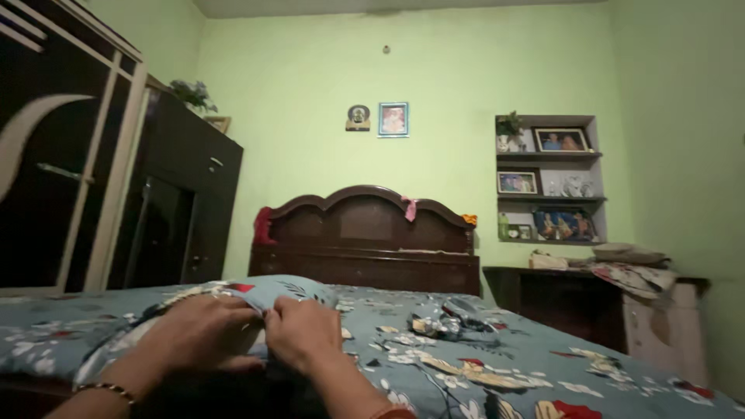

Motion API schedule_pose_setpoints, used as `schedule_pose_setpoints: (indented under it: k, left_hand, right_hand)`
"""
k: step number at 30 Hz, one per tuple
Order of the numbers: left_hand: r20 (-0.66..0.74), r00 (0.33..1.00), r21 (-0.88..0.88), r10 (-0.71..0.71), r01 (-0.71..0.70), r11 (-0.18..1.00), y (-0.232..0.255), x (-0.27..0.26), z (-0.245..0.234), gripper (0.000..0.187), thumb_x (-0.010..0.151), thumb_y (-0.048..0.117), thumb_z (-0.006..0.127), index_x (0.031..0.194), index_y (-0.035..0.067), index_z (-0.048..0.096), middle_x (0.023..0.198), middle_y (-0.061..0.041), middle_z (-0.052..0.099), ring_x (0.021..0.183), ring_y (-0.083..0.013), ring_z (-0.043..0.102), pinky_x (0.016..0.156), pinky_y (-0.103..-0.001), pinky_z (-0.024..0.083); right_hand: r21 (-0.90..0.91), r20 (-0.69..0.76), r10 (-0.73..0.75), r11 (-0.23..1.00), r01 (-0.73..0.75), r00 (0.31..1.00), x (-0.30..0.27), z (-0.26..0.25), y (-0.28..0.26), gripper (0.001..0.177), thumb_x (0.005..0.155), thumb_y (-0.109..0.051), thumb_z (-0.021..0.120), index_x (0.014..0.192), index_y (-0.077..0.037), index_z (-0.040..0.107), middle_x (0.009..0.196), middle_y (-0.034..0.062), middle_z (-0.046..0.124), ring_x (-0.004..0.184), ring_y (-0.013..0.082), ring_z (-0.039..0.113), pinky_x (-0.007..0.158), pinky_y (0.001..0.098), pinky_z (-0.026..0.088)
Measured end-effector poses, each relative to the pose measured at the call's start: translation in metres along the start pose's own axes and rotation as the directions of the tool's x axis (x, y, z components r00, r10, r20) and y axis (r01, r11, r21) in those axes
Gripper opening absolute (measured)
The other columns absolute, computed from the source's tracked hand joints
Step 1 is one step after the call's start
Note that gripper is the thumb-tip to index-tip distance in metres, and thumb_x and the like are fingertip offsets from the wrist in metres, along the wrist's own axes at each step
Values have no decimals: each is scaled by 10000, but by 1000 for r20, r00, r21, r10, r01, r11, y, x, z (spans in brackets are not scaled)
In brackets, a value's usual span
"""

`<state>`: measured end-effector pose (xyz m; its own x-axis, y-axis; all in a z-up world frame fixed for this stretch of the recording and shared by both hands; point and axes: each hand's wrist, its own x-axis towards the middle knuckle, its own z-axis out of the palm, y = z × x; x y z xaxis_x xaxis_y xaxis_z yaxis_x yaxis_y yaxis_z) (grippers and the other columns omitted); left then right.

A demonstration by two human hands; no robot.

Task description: The person inserts a pillow into a floral-patterned pillowcase on a bed. They align the corners, push the pillow inside, and smooth the fabric to fit the case. The person then places the finished pillow on the bed.

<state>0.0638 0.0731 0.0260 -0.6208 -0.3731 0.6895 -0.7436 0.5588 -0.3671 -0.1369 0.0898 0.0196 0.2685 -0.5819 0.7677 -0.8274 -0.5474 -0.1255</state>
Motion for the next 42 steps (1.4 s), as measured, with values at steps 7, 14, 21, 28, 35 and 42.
schedule_pose_setpoints:
  k: [7, 14, 21, 28, 35, 42]
  left_hand:
    - [-20, 912, 158, -411, 409, 899, -31, -19, -17, 462, 864, 225, 673, 1324, 221, 630, 1205, -16, 657, 1146, -203, 624, 980, -353, 525]
    - [49, 795, -381, -604, 574, 725, -46, -34, 10, 277, 986, 230, 527, 1152, 150, 734, 1119, -86, 744, 1022, -248, 714, 909, -368, 537]
    - [66, 580, -512, -812, 718, 472, 1, -44, -29, 362, 997, 278, 544, 993, -6, 768, 980, -159, 765, 909, -291, 700, 847, -429, 535]
    - [-130, 650, -284, -749, 699, 656, 6, -45, -23, 295, 912, 261, 590, 1112, 142, 770, 1043, -138, 778, 985, -346, 724, 833, -457, 567]
    - [-47, 695, -307, -718, 674, 672, -76, -45, 40, 339, 953, 227, 486, 1253, 135, 613, 1064, -180, 764, 980, -335, 746, 860, -449, 559]
    - [212, 660, -358, -721, 739, 571, -88, -40, 23, 420, 978, 451, 532, 1129, 121, 742, 1005, -227, 791, 941, -366, 731, 857, -463, 548]
  right_hand:
    - [-84, -174, -384, 923, 375, 907, -3, 18, -20, 307, 860, -256, 688, 1089, -57, 641, 1000, 181, 686, 970, 382, 668, 805, 512, 531]
    - [-38, -319, -563, 811, 583, 762, 8, 57, -47, 228, 890, -105, 599, 1093, -13, 644, 1098, 201, 674, 1069, 386, 646, 883, 487, 551]
    - [82, -35, -526, 846, 527, 850, -5, 53, -71, 439, 828, -276, 675, 1071, 88, 640, 1058, 298, 690, 1027, 429, 669, 916, 488, 557]
    - [7, 47, -481, 877, 481, 875, -2, 76, -73, 776, 664, -370, 842, 1207, 133, 608, 1156, 279, 687, 1144, 402, 653, 913, 446, 552]
    - [-293, -239, -634, 769, 567, 736, -4, 109, -47, 422, 908, -206, 673, 1239, 51, 630, 1273, 265, 668, 1164, 366, 640, 977, 456, 500]
    - [-69, 92, -357, 929, 363, 930, 12, 101, -35, 397, 944, -199, 605, 1282, 8, 615, 1200, 216, 712, 1152, 356, 675, 938, 479, 526]
